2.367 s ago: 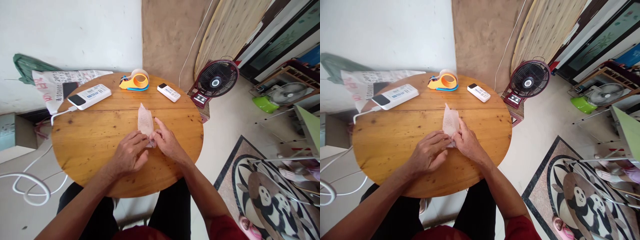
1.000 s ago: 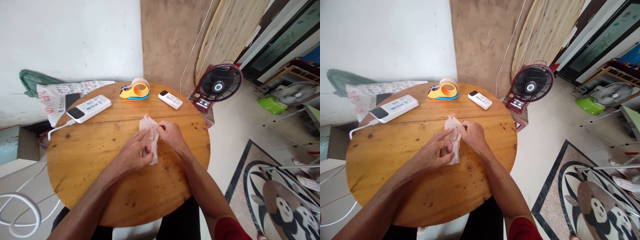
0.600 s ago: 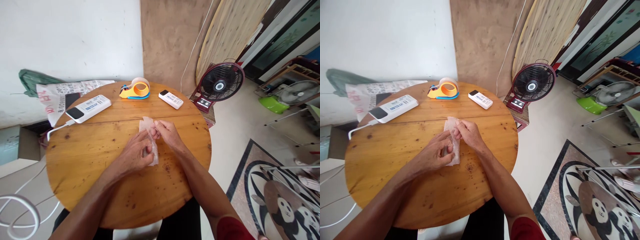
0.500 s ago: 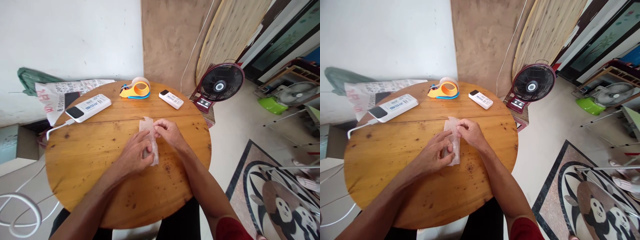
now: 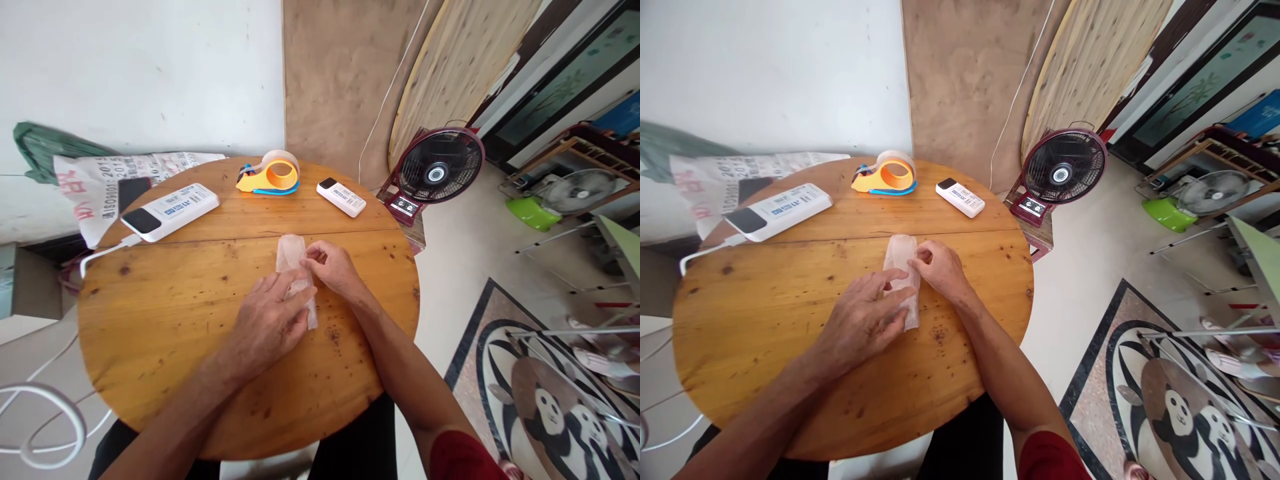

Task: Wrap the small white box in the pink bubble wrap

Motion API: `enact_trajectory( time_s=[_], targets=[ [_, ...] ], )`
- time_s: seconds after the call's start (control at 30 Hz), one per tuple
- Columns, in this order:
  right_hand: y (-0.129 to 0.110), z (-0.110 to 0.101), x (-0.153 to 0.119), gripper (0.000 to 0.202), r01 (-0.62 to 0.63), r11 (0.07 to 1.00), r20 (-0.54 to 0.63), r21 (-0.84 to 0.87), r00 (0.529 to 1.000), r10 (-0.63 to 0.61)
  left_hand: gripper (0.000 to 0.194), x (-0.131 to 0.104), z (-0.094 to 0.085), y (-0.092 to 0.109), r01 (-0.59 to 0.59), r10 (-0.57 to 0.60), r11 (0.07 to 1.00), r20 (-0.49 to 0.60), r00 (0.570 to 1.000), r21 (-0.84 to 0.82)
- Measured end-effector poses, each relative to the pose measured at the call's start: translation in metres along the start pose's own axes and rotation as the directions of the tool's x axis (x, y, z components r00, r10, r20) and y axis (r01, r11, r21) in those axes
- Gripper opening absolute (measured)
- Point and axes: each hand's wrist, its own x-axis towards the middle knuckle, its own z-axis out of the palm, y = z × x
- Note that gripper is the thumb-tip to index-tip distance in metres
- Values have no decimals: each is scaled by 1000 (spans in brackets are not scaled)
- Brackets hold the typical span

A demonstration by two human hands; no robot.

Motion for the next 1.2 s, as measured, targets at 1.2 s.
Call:
enact_trajectory(
  time_s=[1.2],
  targets=[
    [-7, 13, 12, 24, -169, 787, 126, 593, 985, 117, 30, -10, -5, 6, 162, -163, 987, 175, 971, 20]
  ],
)
